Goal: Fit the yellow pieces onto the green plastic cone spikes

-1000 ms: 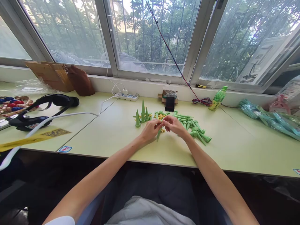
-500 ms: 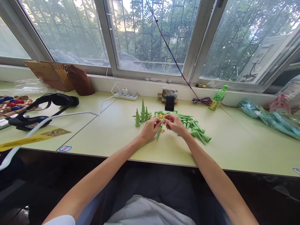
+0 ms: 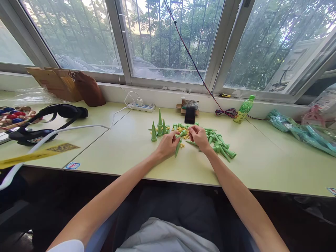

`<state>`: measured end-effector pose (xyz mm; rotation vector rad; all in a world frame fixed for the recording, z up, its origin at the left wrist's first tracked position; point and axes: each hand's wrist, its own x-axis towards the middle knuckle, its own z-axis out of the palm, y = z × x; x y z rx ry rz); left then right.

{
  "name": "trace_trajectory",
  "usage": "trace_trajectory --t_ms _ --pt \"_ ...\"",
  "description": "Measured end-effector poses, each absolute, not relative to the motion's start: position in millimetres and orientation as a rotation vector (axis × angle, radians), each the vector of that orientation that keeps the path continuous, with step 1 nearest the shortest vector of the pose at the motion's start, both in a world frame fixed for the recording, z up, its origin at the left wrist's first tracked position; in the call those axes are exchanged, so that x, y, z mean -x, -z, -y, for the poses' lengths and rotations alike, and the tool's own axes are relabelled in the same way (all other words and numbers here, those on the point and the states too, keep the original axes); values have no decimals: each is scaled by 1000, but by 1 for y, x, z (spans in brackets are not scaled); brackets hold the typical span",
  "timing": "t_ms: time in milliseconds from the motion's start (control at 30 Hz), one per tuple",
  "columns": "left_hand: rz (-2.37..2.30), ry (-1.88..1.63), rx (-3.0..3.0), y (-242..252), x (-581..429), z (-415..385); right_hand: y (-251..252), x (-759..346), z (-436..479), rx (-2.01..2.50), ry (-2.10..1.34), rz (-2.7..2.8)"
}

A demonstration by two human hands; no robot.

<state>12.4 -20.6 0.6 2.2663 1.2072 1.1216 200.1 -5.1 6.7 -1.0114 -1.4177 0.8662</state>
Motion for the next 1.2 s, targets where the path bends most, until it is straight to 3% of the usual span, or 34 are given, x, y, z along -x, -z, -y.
trace_trajectory --t_ms 567,1200 --pt "-1276 -718 -2408 -2 -11 22 -4 -199 5 1120 -714 1511" --pt "-1369 -1139 -2161 0 -8 17 -7 -198 7 1184 -655 1540"
